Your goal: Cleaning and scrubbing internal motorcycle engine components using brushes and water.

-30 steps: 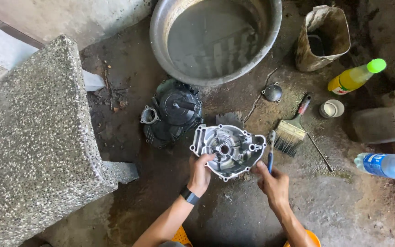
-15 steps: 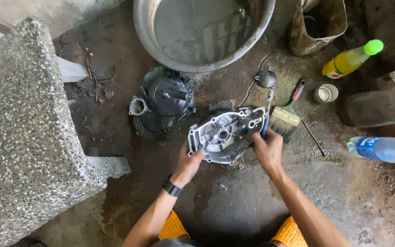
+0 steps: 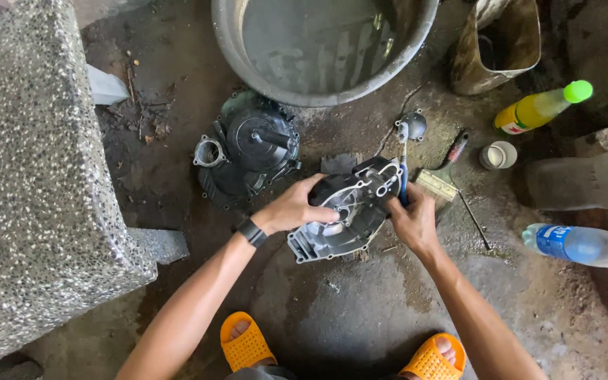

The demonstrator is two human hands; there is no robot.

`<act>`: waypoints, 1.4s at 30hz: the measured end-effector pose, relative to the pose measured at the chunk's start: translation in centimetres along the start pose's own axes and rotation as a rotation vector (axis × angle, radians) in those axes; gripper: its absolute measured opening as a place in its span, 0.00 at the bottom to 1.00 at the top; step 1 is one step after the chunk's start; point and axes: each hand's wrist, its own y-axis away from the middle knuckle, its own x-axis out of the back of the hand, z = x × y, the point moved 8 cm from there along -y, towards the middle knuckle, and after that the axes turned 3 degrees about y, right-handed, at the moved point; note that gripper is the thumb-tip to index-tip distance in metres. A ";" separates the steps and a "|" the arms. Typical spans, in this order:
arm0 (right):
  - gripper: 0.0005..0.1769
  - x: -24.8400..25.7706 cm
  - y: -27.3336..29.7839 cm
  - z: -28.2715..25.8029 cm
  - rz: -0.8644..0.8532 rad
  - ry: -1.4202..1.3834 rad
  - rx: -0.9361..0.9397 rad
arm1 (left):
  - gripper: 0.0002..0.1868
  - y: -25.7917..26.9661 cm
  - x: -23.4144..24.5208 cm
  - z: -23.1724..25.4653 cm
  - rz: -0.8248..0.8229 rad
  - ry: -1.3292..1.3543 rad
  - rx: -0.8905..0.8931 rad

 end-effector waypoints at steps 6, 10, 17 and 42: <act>0.15 -0.9 0.0 2.1 -0.046 0.040 -0.131 | 0.45 2.2 0.1 2.3 0.291 -0.262 -0.049; 0.22 4.2 1.4 3.8 0.069 -0.102 -0.278 | 0.43 2.6 0.6 4.2 0.306 -0.479 -0.116; 0.18 8.0 3.0 -5.5 -0.028 0.239 0.175 | 0.41 0.0 0.6 4.2 0.123 -0.733 -0.028; 0.17 2.6 8.0 -10.3 0.053 0.535 0.325 | 0.39 0.4 -0.7 3.8 0.187 -0.919 -0.035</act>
